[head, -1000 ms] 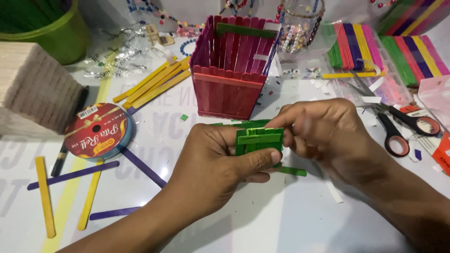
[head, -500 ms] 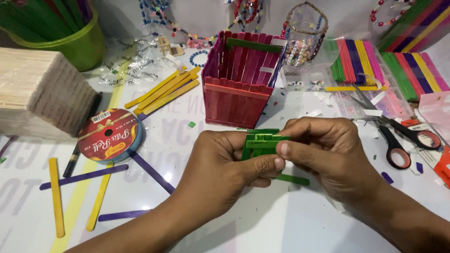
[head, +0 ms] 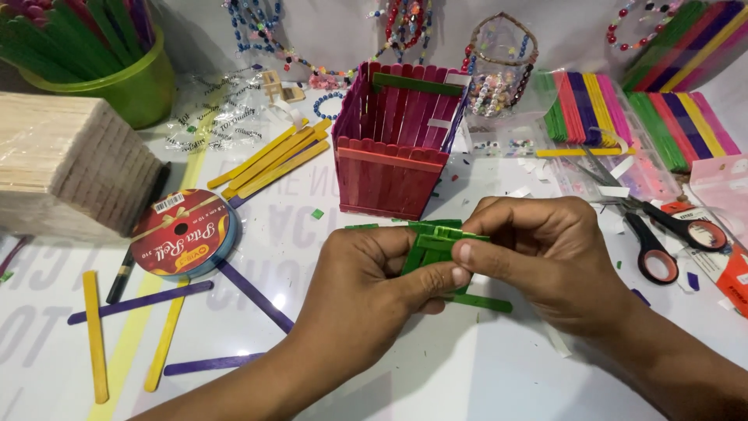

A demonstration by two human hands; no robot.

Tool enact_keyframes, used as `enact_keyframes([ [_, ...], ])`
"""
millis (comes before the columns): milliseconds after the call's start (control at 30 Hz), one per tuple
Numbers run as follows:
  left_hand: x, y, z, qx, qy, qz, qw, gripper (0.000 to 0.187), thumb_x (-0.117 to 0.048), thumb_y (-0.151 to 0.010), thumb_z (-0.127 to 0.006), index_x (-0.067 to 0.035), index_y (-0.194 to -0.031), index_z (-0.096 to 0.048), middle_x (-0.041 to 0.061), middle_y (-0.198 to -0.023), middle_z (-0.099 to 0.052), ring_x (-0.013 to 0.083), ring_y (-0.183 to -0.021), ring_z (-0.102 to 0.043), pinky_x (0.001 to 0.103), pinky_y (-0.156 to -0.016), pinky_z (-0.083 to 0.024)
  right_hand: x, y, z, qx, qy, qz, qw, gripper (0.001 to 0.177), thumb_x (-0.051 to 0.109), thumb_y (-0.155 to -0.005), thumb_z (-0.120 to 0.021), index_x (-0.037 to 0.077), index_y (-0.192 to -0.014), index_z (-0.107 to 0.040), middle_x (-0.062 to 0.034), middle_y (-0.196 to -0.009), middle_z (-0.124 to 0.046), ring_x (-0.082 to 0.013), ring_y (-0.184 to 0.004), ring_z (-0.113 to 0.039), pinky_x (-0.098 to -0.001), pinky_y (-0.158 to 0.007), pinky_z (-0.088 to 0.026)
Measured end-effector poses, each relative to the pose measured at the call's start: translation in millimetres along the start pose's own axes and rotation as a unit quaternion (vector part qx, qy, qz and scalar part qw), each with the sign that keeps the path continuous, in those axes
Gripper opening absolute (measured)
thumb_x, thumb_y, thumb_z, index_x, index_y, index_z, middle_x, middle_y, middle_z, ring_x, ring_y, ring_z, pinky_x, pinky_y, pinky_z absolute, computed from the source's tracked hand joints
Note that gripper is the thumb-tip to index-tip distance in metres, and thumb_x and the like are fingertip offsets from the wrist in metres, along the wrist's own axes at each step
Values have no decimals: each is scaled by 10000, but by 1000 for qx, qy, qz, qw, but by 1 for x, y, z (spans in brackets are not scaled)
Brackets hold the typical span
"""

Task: Building a small wall structure using green popsicle sticks, double-sided tape, and scissors.

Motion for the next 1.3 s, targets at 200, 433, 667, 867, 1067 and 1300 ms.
enact_keyframes([
  [200, -2, 1, 2, -16, 5, -6, 1000, 223, -138, -834, -777, -3, -1000, -840, 80, -740, -761, 139, -662, -684, 266, -590, -606, 6, -2, 2, -29, -13, 9, 999, 41, -43, -829, -757, -74, -820, -731, -108, -747, -668, -168, -667, -616, -269, -604, -494],
  [433, 4, -2, 3, -5, 90, 40, 995, 231, -70, -825, -771, 58, -1011, -823, 182, -915, -830, 218, -759, -754, 317, -635, -661, 2, -1, 1, -23, -29, 2, 999, 28, -26, -854, -746, -53, -847, -743, -86, -764, -644, -161, -710, -592, -272, -639, -475],
  [667, 4, -1, 2, -3, 78, 56, 995, 232, -74, -815, -784, 47, -1008, -830, 151, -878, -818, 217, -754, -753, 321, -620, -643, 3, -1, 3, -10, -15, 11, 1000, 32, -18, -862, -739, -45, -847, -735, -77, -767, -640, -148, -711, -569, -270, -635, -447],
  [867, 0, 2, 2, 7, 31, 0, 999, 226, -122, -832, -784, 34, -984, -843, 94, -738, -770, 140, -678, -703, 310, -616, -683, 17, -3, 2, 5, -38, 17, 999, 95, -10, -844, -747, -83, -902, -737, -144, -853, -693, -206, -742, -669, -273, -644, -559],
  [1067, -1, 3, 1, 12, -5, 9, 1000, 239, -133, -834, -773, -3, -1014, -862, 84, -845, -830, 131, -726, -731, 292, -643, -681, 18, -7, 6, 42, -23, 40, 998, 134, -36, -826, -759, -76, -953, -753, -159, -891, -710, -217, -742, -726, -255, -668, -647],
  [1300, 3, 5, 0, 29, -74, -42, 996, 140, -126, -854, -792, -3, -809, -841, 20, -657, -722, 99, -616, -669, 242, -588, -612, 9, -3, 0, 124, -13, 75, 989, 131, 128, -895, -726, 8, -901, -674, -80, -887, -642, -115, -728, -577, -211, -611, -462],
])
Point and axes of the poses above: each hand's wrist, its own y-axis away from the middle knuckle, its own z-axis out of the back of the hand, x = y × z, the point moved 5 cm from there along -y, towards the middle knuckle
